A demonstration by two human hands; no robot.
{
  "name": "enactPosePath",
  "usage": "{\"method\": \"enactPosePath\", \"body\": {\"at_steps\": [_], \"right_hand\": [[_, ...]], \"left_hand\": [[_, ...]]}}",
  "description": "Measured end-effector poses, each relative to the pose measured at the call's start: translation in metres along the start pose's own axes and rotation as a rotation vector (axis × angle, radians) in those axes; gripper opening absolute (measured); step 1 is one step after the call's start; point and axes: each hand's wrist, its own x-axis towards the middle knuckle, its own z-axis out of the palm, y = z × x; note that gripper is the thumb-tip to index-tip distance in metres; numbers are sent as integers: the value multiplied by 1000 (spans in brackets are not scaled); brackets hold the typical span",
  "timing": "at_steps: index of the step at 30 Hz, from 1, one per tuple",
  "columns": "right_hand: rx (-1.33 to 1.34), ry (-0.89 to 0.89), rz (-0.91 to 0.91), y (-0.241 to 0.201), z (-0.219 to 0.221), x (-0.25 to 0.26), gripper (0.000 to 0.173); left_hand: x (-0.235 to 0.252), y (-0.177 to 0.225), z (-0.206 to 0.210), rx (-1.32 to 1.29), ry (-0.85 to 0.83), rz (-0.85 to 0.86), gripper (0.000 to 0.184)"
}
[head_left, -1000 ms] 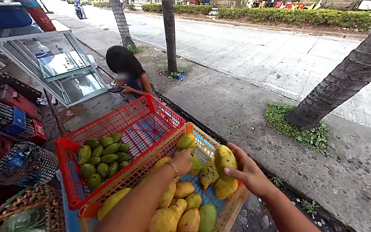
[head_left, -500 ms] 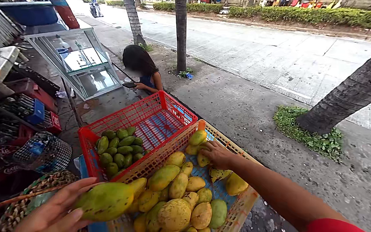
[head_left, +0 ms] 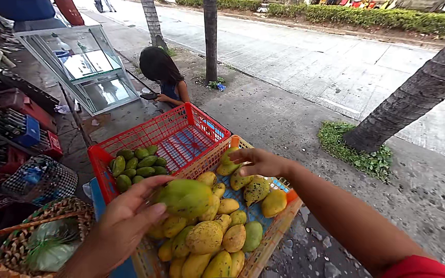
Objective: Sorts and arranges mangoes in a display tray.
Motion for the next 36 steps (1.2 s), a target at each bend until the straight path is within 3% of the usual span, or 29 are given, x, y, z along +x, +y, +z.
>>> {"method": "enactPosePath", "body": {"at_steps": [3, 6, 9, 12, 16, 20, 24, 32, 36], "right_hand": [[20, -96, -143, -55, 8, -36, 103], [-103, 74, -140, -48, 27, -52, 98], [-133, 219, 101, -1, 21, -67, 96], [-194, 263, 251, 40, 16, -81, 88], [-443, 156, 264, 64, 24, -76, 77], [-846, -120, 265, 71, 38, -58, 74], [-938, -199, 251, 76, 32, -50, 68], [-770, -175, 435, 72, 36, -58, 89], [-454, 27, 260, 42, 40, -58, 90]], "left_hand": [[34, 10, 53, 113, -122, -49, 44], [53, 14, 95, 75, -123, -154, 50], [70, -2, 72, 516, -197, -229, 81], [77, -26, 32, 1040, -343, -384, 71], [68, -57, 23, 1251, -403, -530, 77], [62, -73, 27, 1286, -368, -531, 87], [61, -88, 25, 1242, -289, -510, 91], [57, -99, 27, 1091, -149, -500, 81], [57, -94, 23, 728, -31, -436, 68]]}}
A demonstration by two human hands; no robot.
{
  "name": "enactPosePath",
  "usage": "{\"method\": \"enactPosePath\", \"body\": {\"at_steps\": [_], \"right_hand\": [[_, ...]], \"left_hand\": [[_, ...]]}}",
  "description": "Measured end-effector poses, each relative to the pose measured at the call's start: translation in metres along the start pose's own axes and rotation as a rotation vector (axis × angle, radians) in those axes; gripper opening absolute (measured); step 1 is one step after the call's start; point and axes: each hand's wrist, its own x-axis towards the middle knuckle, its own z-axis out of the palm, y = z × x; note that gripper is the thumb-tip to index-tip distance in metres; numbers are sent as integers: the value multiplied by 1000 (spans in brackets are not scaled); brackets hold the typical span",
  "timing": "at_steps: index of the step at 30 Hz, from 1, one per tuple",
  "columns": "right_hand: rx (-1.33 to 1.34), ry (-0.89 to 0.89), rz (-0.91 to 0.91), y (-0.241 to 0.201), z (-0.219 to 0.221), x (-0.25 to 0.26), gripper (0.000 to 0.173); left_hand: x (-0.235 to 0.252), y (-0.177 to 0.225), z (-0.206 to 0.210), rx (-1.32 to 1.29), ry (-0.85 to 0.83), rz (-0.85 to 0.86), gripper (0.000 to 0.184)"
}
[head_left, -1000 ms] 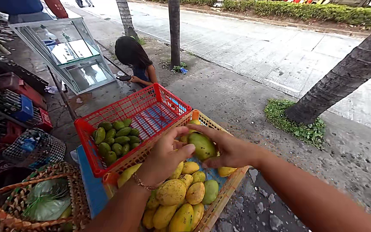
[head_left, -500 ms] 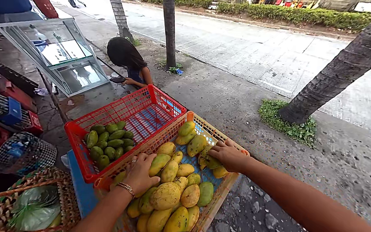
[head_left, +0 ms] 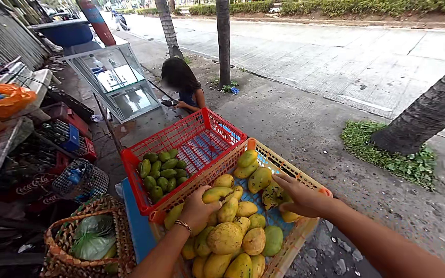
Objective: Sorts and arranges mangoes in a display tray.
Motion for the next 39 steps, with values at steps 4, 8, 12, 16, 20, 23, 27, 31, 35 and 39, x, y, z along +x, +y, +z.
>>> {"method": "enactPosePath", "body": {"at_steps": [4, 8, 12, 16, 20, 23, 27, 31, 35, 39], "right_hand": [[673, 19, -219, -36, 4, 3, 97], [1383, -322, -376, -38, 32, 24, 129], [1524, -424, -375, -47, 53, 30, 108], [1682, -156, -213, -54, 63, 36, 70], [1589, 91, -186, -66, 65, 38, 81], [1357, 141, -299, -62, 53, 13, 97], [926, 539, -290, -8, 29, -28, 67], [640, 796, -186, 34, 50, -40, 48], [426, 996, -200, 41, 84, -29, 34], [429, 1079, -149, 37, 87, -27, 34]], "left_hand": [[-8, 19, 3, -623, -215, 64, 53], [-10, 35, 9, -764, -460, 219, 75], [-14, 48, 21, -659, -216, 321, 78], [-17, 52, 46, -708, 269, 132, 49], [-28, 66, 57, -846, 75, 1, 52], [-20, 76, 59, -863, 8, -120, 71], [10, 89, 62, -764, -2, -126, 66], [53, 104, 98, -413, -52, -106, 81], [81, 125, 135, -121, -61, -124, 91], [81, 137, 149, 56, -105, -117, 93]]}}
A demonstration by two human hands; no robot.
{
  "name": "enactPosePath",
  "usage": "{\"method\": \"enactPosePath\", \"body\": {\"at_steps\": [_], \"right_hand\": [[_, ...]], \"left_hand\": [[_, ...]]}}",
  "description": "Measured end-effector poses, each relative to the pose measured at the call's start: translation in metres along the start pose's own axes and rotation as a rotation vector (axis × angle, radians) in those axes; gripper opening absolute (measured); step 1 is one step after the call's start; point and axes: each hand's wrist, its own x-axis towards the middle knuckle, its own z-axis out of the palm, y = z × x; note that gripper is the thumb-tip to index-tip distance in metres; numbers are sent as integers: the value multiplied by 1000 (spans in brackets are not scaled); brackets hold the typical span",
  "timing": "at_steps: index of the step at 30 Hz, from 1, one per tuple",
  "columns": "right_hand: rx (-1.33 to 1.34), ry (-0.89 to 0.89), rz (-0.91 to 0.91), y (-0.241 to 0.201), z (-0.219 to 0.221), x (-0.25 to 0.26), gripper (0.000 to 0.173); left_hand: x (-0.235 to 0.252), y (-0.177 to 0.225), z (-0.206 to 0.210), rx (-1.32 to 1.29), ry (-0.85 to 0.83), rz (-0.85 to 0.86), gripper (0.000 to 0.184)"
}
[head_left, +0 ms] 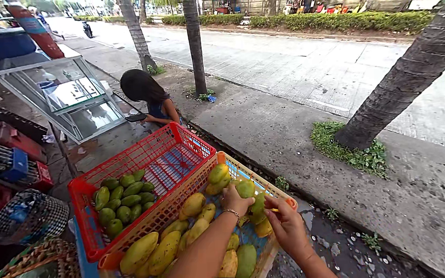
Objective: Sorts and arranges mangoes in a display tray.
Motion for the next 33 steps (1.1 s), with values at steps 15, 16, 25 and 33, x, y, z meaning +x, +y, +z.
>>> {"method": "enactPosePath", "body": {"at_steps": [15, 16, 25, 33], "right_hand": [[-78, 53, -43, 3, 6, -5, 29], [-91, 58, -43, 3, 6, -5, 29], [-146, -13, -55, -2, 4, -6, 33], [-193, -129, -44, -4, -2, 0, 35]], "left_hand": [[37, -5, -53, 328, 314, 113, 60], [35, -4, -53, 314, 315, 140, 59], [-14, -55, -184, 287, -182, 256, 34], [-89, -116, -187, 399, -588, 227, 56]]}}
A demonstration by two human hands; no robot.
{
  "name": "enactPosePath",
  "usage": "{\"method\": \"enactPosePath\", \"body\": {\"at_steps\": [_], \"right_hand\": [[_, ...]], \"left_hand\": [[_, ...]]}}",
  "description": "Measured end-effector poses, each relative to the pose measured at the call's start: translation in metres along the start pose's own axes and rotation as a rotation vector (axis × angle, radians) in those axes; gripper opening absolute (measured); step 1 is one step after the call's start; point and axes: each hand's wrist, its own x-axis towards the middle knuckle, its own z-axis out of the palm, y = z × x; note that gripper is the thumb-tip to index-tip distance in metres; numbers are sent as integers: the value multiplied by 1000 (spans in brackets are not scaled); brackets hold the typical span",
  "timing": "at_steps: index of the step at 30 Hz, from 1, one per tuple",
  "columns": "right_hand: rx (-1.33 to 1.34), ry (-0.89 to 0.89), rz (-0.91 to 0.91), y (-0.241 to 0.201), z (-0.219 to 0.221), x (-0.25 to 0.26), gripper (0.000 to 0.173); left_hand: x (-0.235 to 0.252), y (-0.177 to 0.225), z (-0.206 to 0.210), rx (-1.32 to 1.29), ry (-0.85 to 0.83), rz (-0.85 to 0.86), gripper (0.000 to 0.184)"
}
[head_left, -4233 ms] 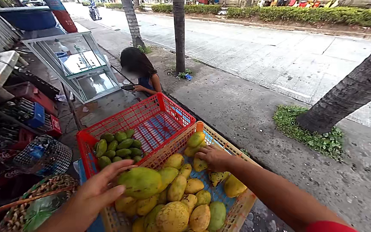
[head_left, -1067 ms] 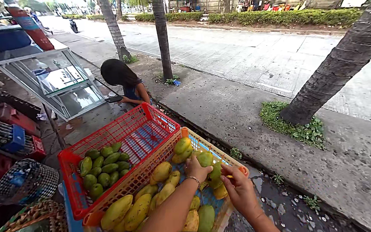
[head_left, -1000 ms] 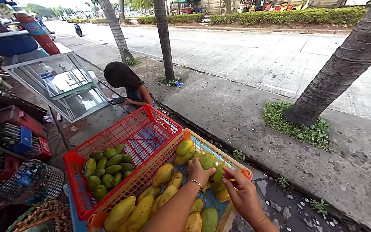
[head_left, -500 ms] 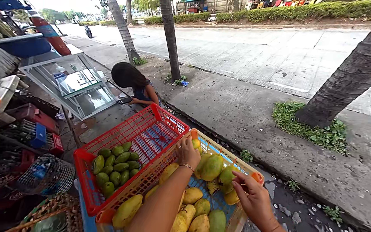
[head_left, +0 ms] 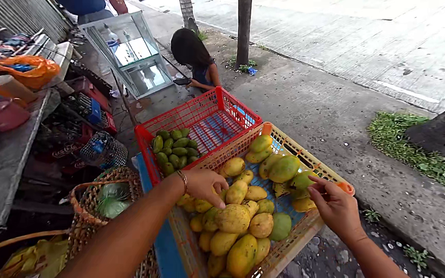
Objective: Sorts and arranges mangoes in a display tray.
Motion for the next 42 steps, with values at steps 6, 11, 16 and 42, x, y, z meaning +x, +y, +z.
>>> {"method": "enactPosePath", "body": {"at_steps": [6, 11, 16, 42], "right_hand": [[-57, -30, 13, 0, 0, 3, 37], [-40, -63, 42, 0, 1, 5, 35], [476, -117, 363, -47, -3, 8, 36], [-341, -862, -239, -48, 68, 147, 66]], "left_hand": [[15, 4, 82, 172, 122, 67, 94], [23, -2, 108, -100, 357, 66, 83], [-1, -13, 121, -1362, 193, 459, 78], [-18, -14, 159, -782, 1257, -9, 61]]}}
